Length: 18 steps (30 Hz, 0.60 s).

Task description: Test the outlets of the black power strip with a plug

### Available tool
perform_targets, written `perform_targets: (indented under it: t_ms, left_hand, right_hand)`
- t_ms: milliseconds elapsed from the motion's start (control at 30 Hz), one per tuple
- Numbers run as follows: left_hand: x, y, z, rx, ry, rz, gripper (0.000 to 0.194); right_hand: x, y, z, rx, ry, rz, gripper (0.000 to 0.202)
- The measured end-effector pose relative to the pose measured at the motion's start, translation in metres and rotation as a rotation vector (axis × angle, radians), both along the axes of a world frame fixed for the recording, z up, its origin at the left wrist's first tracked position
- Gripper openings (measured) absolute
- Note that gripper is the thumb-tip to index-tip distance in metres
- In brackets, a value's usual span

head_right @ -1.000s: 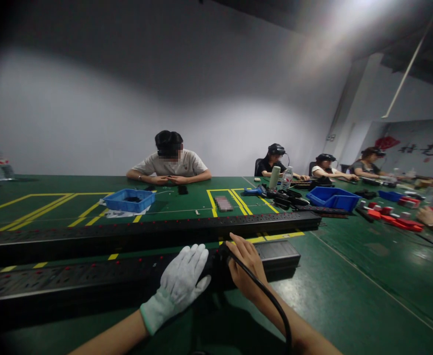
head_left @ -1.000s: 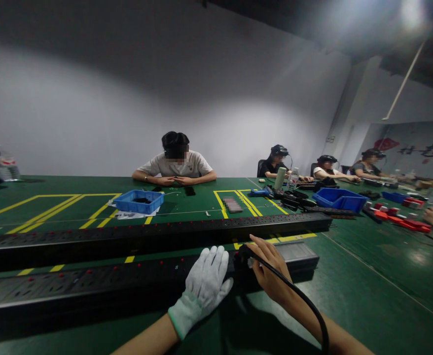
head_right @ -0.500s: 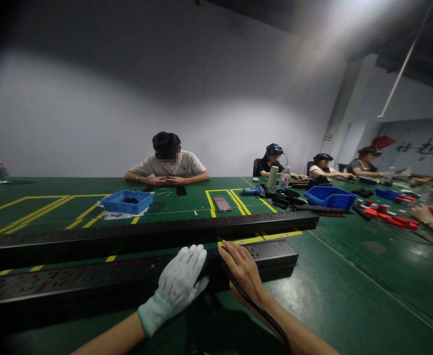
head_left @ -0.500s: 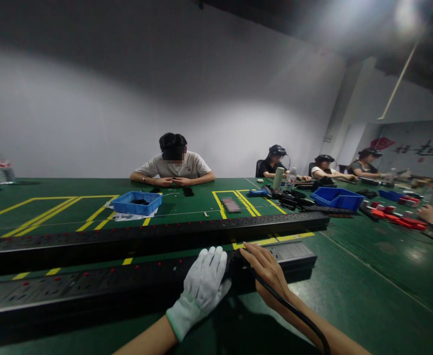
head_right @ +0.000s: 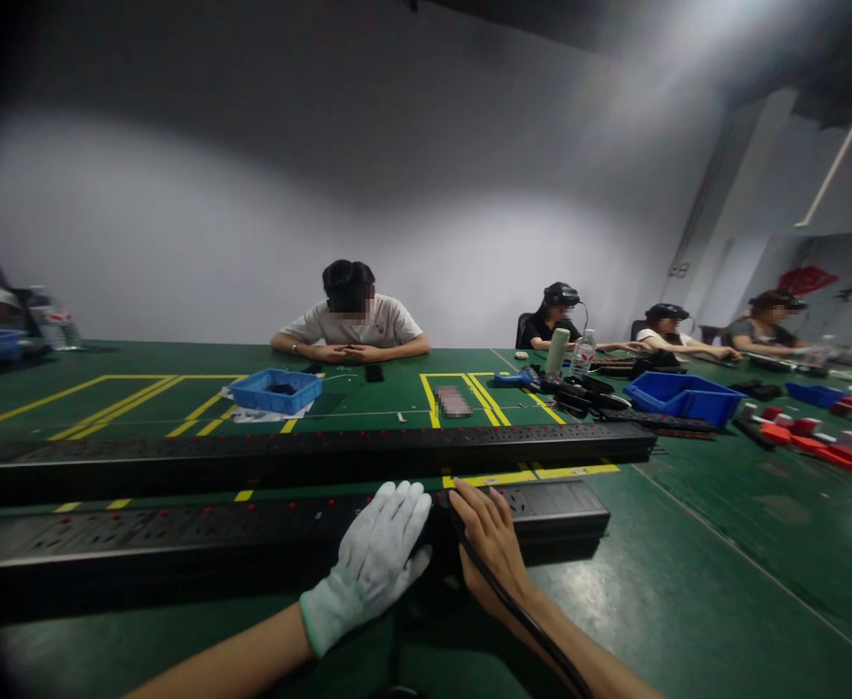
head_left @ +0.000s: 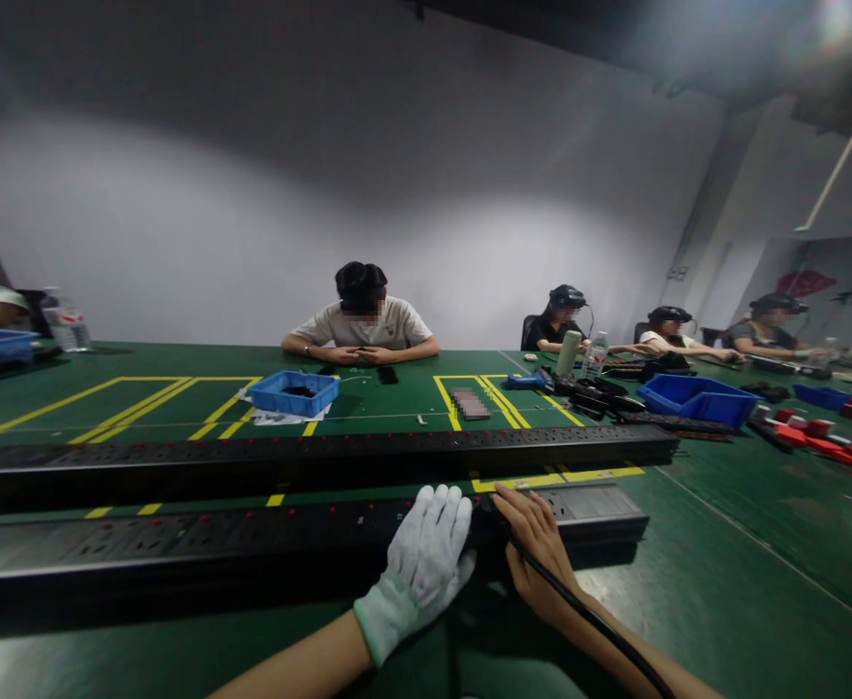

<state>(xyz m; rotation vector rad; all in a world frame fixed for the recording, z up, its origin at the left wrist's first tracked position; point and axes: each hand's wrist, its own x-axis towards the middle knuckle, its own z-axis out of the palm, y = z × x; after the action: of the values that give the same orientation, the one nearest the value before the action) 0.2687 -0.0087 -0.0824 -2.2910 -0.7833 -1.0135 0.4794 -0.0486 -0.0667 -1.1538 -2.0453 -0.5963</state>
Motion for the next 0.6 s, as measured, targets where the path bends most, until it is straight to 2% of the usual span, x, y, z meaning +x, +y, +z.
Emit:
perform_targets:
  t_ms: [167,600]
  left_hand:
    - [0.0020,-0.0008,0.0009,-0.023,0.031,0.001,0.054]
    - [0.0000,0.0001,-0.0007,-0.051,0.048,0.000,0.055]
  right_hand:
    - [-0.0054,0.0007,-0.0049,-0.059,-0.008,-0.028,0.061]
    - [-0.0047,0.0005,-0.0024,-0.074,-0.013,-0.020,0.059]
